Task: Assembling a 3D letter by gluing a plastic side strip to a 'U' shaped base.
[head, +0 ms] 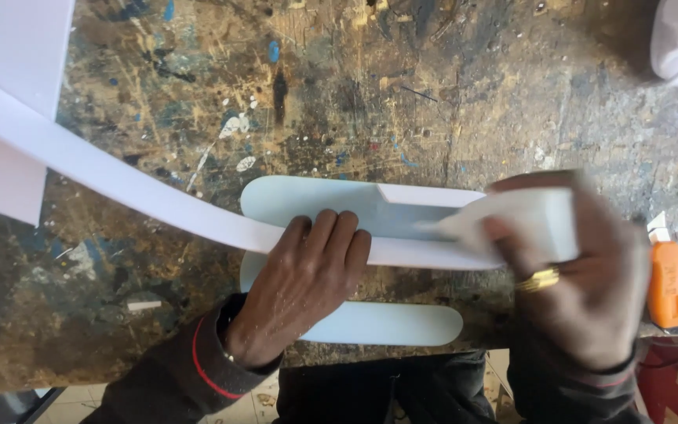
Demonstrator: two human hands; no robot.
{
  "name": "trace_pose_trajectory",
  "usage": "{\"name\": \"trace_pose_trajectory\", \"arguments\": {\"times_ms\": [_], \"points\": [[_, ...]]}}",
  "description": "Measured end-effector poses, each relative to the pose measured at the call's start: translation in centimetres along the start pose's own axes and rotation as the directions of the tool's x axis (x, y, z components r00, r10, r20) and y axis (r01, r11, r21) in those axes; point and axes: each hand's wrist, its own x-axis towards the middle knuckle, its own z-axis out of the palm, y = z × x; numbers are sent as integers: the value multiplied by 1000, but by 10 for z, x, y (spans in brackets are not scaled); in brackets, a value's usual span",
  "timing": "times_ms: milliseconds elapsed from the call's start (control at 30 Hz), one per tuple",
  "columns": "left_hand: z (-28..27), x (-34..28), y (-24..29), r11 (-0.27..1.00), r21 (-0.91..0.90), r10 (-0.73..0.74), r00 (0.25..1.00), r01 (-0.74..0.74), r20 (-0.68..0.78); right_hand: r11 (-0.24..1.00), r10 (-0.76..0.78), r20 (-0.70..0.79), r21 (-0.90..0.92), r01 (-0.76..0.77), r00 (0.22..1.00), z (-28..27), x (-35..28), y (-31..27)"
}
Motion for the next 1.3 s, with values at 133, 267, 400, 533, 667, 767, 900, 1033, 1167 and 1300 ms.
{"name": "trace_pose_trajectory", "arguments": {"times_ms": [133,267,400,533,667,767,900,1033,1167,1300], "points": [[2,-4,3,998,55,-11,999,13,-45,920,112,-419,385,64,901,-12,-11,57],[5,-7,6,997,69,-16,997,21,-82,878,-25,-507,401,261,862,-21,6,103],[9,-8,7,992,124,-15,996,26,-92,827,-188,-455,404,390,871,-13,24,139],[16,-11,7,993,115,3,995,8,-97,743,-255,-524,431,512,813,-2,23,164],[27,-13,6,990,142,17,993,-1,-115,974,-192,-651,-38,221,734,-4,-26,96],[31,-11,3,994,107,38,993,-26,-110,870,-491,-451,-214,444,745,3,-55,78],[35,-11,1,985,165,78,988,-56,-132,800,-592,-151,-223,556,791,23,-58,72],[38,-9,-1,994,95,71,988,-58,-140,655,-704,-33,-415,631,709,28,-47,64],[49,-3,-3,991,110,92,982,-75,-162,610,-722,-14,-485,627,692,22,-36,77],[49,6,0,994,66,94,981,-83,-171,584,-757,-2,-449,676,653,8,-33,76]]}}
